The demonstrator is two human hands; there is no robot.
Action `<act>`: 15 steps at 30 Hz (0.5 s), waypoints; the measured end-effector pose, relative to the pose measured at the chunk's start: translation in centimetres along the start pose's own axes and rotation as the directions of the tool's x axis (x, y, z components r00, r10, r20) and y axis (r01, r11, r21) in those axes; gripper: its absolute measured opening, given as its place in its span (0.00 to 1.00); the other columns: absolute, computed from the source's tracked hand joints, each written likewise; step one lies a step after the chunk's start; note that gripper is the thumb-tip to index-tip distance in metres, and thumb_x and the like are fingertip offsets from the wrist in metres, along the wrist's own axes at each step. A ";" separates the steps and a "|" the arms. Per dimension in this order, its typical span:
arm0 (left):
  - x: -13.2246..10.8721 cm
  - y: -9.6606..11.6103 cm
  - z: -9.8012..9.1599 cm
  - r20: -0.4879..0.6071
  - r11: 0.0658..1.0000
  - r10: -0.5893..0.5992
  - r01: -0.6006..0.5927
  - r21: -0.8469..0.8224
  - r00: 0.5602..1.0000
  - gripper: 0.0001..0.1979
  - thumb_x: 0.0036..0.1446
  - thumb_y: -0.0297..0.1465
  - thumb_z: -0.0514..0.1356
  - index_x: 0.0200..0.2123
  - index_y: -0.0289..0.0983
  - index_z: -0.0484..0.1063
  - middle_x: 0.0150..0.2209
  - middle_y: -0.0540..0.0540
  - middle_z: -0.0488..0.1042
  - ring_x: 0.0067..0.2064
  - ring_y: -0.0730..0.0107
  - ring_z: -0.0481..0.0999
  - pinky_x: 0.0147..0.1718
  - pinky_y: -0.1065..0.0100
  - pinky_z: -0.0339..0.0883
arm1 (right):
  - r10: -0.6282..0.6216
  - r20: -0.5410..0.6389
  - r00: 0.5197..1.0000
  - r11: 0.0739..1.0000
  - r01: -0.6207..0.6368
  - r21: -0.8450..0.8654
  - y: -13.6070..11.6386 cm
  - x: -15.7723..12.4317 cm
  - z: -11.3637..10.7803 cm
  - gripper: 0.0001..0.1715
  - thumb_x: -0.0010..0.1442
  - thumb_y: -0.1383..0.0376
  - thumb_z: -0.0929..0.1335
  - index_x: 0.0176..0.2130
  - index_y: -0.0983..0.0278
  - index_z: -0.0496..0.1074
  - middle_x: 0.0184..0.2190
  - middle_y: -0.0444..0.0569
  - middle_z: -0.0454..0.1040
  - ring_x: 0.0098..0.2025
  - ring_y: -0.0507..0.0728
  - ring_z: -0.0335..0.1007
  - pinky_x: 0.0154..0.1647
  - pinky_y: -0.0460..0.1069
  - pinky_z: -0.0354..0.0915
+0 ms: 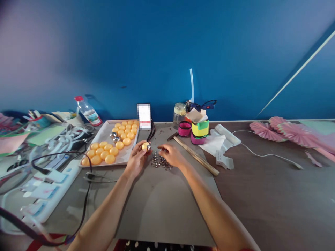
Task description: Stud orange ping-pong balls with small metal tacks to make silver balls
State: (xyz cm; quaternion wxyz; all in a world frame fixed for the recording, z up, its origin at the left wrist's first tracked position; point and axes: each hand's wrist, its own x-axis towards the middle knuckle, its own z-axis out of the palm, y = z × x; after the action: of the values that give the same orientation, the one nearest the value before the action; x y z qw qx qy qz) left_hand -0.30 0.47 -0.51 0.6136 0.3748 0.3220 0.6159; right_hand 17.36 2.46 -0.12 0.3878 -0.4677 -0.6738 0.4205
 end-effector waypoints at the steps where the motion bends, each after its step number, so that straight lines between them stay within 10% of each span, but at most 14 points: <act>1: 0.1 0.1 -0.1 0.003 0.999 -0.007 0.007 -0.035 1.000 0.18 0.45 0.32 0.67 0.42 0.41 0.71 0.43 0.46 0.73 0.40 0.71 0.72 0.45 0.64 0.66 | -0.030 0.020 0.999 0.986 0.033 -0.162 0.1 -0.1 -0.1 0.14 0.55 0.62 0.66 0.42 0.63 0.72 0.36 0.47 0.72 0.37 0.53 0.67 0.39 0.49 0.60; 6: 0.2 0.2 -0.1 0.015 0.997 -0.012 0.013 -0.070 1.000 0.18 0.46 0.31 0.66 0.42 0.40 0.71 0.44 0.46 0.73 0.40 0.72 0.72 0.43 0.65 0.67 | -0.066 0.151 0.986 0.736 0.150 -0.660 0.2 -0.5 0.5 0.12 0.55 0.66 0.67 0.41 0.62 0.75 0.40 0.52 0.72 0.46 0.59 0.65 0.46 0.52 0.55; 15: -0.1 0.4 0.2 0.011 0.997 -0.042 0.043 -0.070 0.999 0.17 0.45 0.31 0.67 0.40 0.40 0.71 0.44 0.46 0.74 0.40 0.72 0.72 0.42 0.65 0.66 | -0.103 0.117 0.988 0.752 0.154 -0.641 -0.2 -0.5 1.5 0.09 0.56 0.70 0.64 0.32 0.63 0.74 0.36 0.51 0.71 0.42 0.56 0.65 0.43 0.51 0.54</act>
State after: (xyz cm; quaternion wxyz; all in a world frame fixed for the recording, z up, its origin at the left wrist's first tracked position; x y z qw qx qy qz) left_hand -0.32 0.36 -0.09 0.6410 0.3490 0.3050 0.6118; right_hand 16.04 1.65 -0.51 0.2047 -0.5094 -0.8221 0.1512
